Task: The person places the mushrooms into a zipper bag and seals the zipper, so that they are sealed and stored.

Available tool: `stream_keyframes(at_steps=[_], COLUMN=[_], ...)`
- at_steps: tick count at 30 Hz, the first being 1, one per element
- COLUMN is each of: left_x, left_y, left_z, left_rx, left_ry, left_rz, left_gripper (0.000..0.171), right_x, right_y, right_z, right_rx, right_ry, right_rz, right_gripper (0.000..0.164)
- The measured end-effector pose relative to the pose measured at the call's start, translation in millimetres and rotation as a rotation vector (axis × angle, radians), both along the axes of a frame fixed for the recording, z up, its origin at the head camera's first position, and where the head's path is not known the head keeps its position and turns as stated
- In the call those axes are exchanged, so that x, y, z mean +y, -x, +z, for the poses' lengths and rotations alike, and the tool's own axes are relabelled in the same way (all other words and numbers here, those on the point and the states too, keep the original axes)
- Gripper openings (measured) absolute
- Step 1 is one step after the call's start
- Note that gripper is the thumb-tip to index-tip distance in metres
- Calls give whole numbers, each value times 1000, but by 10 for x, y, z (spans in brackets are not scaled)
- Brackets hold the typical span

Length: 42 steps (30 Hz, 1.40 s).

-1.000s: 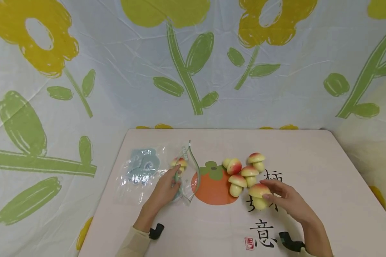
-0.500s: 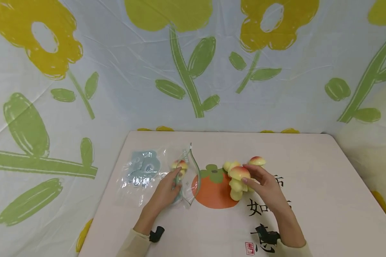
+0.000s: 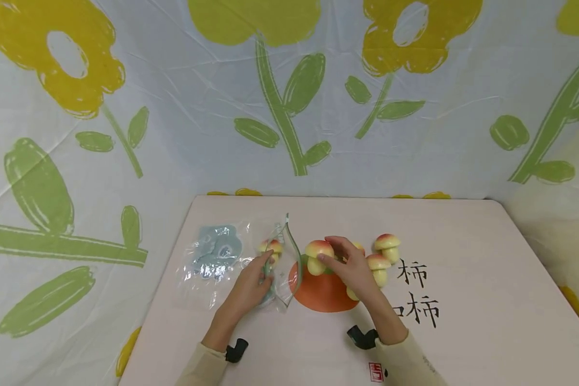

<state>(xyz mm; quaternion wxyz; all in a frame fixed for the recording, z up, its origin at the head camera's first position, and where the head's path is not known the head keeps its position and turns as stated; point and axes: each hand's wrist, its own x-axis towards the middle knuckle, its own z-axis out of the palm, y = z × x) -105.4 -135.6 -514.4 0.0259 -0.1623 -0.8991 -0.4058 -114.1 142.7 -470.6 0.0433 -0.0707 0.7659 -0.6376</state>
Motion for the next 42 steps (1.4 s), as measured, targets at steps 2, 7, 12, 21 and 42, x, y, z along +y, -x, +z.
stream_keyframes(at_steps=[2,7,12,21,42], left_x=[1,8,8,4,-2], left_y=[2,-3,-12,-8,-10], left_z=[2,16,28,34,14], left_rx=[-1,0,-11,-20,17], left_ry=[4,10,6,9,18], left_rz=[3,10,10,7,-11], left_gripper=[62,63,64,63,65], right_x=[-78,-229,-361,-605,-781], right_y=[38,123,188,280,351], right_z=[-28,-107,-187,-312,-519], right_rx=[1,4,-3,2,47], right_ry=[0,28,52,-27,-116], right_rz=[-3,-18,-19,-42,-166], right_gripper=[54,53,51,56,44])
